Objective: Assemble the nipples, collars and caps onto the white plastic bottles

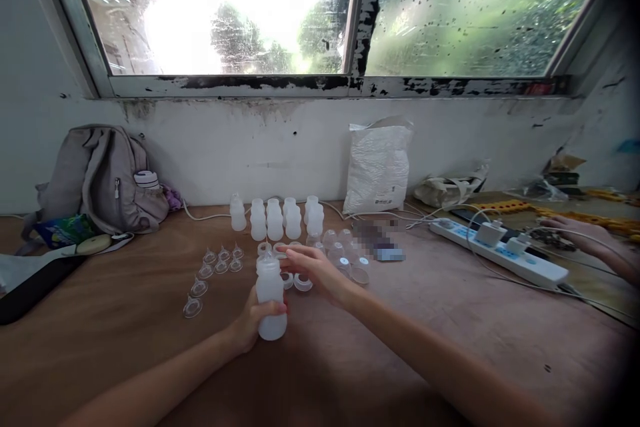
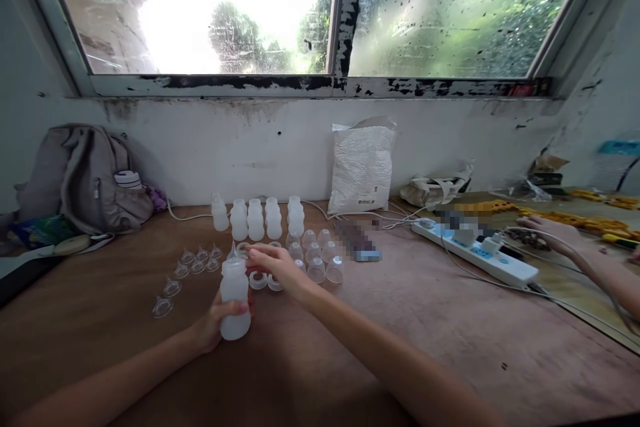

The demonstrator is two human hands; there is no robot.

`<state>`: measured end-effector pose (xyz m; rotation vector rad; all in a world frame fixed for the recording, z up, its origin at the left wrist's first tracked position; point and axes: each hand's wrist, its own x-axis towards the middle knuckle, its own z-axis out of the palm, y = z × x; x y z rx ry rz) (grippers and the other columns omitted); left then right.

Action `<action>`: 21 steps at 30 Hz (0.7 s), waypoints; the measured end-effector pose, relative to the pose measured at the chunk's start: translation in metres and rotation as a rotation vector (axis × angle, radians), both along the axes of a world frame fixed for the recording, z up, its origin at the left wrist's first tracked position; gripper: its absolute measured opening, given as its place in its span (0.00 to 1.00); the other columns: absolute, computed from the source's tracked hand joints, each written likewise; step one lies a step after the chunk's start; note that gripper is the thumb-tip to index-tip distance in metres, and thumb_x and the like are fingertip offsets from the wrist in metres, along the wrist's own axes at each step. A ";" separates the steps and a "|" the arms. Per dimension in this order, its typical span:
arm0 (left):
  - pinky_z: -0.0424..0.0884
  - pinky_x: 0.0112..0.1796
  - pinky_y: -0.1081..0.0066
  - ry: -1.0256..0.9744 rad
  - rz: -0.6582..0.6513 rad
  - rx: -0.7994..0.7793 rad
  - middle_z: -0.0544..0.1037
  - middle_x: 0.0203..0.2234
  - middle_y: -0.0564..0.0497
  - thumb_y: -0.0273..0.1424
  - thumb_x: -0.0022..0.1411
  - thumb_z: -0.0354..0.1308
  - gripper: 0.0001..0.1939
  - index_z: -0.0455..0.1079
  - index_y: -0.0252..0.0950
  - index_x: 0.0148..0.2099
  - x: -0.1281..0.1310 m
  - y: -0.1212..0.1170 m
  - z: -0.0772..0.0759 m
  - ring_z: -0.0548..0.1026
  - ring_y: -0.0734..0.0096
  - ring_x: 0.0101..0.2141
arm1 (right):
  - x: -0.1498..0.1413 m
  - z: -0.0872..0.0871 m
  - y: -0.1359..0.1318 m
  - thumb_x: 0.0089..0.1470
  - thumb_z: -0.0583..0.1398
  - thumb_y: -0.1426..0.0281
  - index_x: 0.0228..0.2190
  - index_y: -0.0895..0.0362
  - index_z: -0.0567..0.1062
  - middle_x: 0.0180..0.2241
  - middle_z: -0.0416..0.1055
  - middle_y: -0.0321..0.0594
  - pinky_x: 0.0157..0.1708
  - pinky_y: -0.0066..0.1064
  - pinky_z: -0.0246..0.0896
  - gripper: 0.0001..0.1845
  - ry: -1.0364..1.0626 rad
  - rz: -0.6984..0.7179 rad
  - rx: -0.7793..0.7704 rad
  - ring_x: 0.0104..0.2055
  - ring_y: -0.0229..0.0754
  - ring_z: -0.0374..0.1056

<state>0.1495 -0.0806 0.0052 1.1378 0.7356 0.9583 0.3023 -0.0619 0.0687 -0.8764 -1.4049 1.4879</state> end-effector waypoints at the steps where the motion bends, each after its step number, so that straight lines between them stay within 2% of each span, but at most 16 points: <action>1: 0.59 0.23 0.75 0.001 0.011 0.010 0.68 0.20 0.52 0.28 0.41 0.56 0.07 0.65 0.32 0.27 0.000 0.000 0.000 0.64 0.74 0.23 | 0.003 0.003 0.001 0.48 0.57 0.60 0.38 0.60 0.72 0.27 0.71 0.40 0.36 0.31 0.58 0.19 0.005 -0.039 -0.005 0.32 0.39 0.66; 3: 0.59 0.23 0.74 0.006 0.009 0.008 0.68 0.21 0.52 0.28 0.41 0.55 0.07 0.65 0.32 0.27 -0.001 -0.002 -0.001 0.65 0.73 0.23 | 0.006 0.006 0.002 0.45 0.59 0.63 0.37 0.60 0.73 0.27 0.72 0.41 0.35 0.31 0.57 0.17 0.002 -0.068 0.007 0.32 0.39 0.66; 7: 0.59 0.23 0.74 0.042 -0.051 0.005 0.68 0.19 0.52 0.26 0.38 0.54 0.07 0.65 0.32 0.26 0.000 -0.004 0.000 0.64 0.73 0.23 | 0.006 0.000 0.004 0.40 0.63 0.68 0.42 0.56 0.71 0.38 0.70 0.41 0.41 0.31 0.56 0.23 0.017 0.136 -0.014 0.41 0.40 0.64; 11: 0.58 0.22 0.75 0.102 -0.051 0.026 0.67 0.18 0.52 0.26 0.38 0.55 0.06 0.65 0.32 0.25 0.002 -0.003 0.002 0.64 0.74 0.22 | 0.002 -0.005 0.001 0.38 0.64 0.69 0.43 0.55 0.70 0.39 0.68 0.40 0.40 0.30 0.57 0.25 -0.057 0.132 0.041 0.42 0.40 0.63; 15: 0.57 0.22 0.74 0.150 -0.093 0.064 0.66 0.17 0.53 0.25 0.36 0.56 0.06 0.64 0.31 0.23 0.005 -0.002 0.005 0.63 0.74 0.21 | -0.003 -0.005 -0.004 0.38 0.64 0.68 0.45 0.55 0.67 0.38 0.67 0.40 0.38 0.30 0.57 0.28 -0.033 0.240 -0.023 0.42 0.41 0.63; 18: 0.57 0.23 0.74 0.188 -0.073 0.081 0.65 0.16 0.53 0.24 0.36 0.57 0.05 0.64 0.31 0.22 0.006 -0.001 0.006 0.62 0.75 0.21 | -0.008 -0.008 -0.007 0.36 0.65 0.67 0.41 0.56 0.69 0.31 0.68 0.37 0.33 0.29 0.57 0.27 -0.087 0.120 0.004 0.35 0.40 0.64; 20: 0.57 0.23 0.74 0.189 -0.057 0.103 0.65 0.16 0.54 0.24 0.37 0.57 0.05 0.64 0.31 0.22 0.006 -0.002 0.006 0.62 0.75 0.22 | -0.011 -0.010 -0.008 0.37 0.65 0.66 0.40 0.56 0.69 0.33 0.68 0.37 0.34 0.29 0.56 0.24 -0.084 0.065 0.044 0.36 0.40 0.64; 21: 0.57 0.23 0.74 0.174 -0.055 0.112 0.65 0.17 0.54 0.24 0.37 0.57 0.05 0.64 0.31 0.22 0.006 -0.002 0.006 0.62 0.75 0.22 | -0.011 -0.011 -0.009 0.38 0.64 0.66 0.40 0.55 0.69 0.36 0.68 0.38 0.36 0.30 0.56 0.23 -0.044 0.094 0.039 0.38 0.40 0.63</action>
